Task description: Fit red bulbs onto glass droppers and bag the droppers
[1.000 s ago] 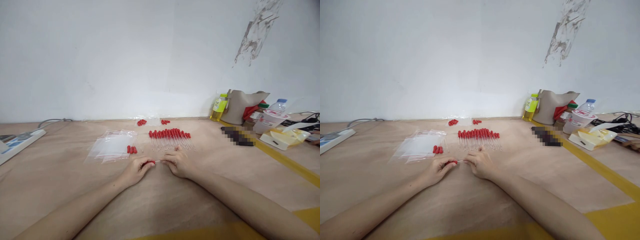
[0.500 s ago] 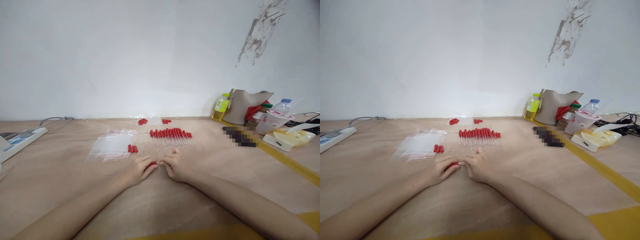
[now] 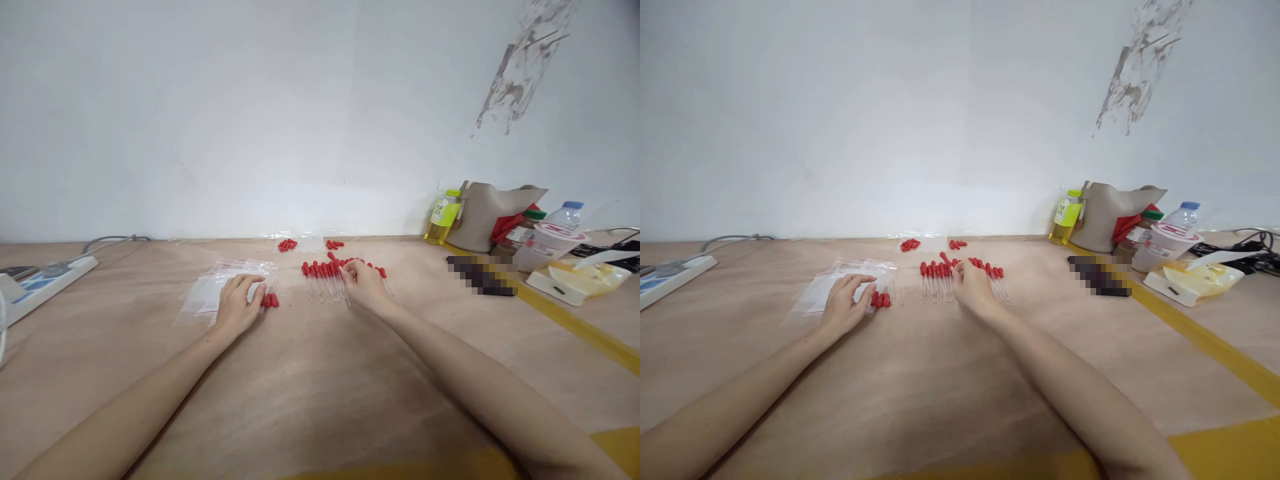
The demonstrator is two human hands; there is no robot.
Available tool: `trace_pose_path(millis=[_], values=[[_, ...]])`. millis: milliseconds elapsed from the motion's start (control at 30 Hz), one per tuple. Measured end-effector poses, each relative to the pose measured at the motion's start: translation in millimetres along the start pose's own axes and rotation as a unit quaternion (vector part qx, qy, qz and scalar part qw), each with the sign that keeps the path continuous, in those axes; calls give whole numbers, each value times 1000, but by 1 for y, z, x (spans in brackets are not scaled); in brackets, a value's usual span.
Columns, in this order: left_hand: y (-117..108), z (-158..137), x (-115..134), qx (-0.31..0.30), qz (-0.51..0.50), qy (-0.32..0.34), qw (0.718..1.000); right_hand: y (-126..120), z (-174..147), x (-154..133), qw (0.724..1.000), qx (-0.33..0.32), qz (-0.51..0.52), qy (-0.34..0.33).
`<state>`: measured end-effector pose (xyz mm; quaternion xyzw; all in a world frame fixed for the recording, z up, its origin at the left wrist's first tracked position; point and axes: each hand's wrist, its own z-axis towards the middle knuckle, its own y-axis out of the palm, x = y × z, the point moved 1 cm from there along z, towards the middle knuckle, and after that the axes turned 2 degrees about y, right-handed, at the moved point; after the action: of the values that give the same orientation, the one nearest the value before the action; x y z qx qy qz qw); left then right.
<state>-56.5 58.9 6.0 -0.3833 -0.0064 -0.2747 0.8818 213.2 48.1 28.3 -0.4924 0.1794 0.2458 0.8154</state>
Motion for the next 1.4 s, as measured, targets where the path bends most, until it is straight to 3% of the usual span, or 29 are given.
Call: trace_pose_path(millis=[100,333,500,667,933,1200,1400], values=[[7,-2,-15,-29,3,-39,999,14,26,5,996,-12,-15,87],[10,-6,-15,-68,-18,-59,996,45,33,-2,991,-12,-45,123],[9,-5,-12,-107,-24,-76,991,51,34,0,991,-35,-59,115],[8,-4,-11,-107,-26,-68,992,50,31,-3,992,-39,-60,105],[11,-2,-1,-124,-93,15,988,64,15,-44,993,-99,-59,0],[14,4,3,-146,-122,55,980,84,22,-68,984,-146,-88,60],[20,6,1,-153,-133,57,977,80,18,-69,980,-176,-87,31]])
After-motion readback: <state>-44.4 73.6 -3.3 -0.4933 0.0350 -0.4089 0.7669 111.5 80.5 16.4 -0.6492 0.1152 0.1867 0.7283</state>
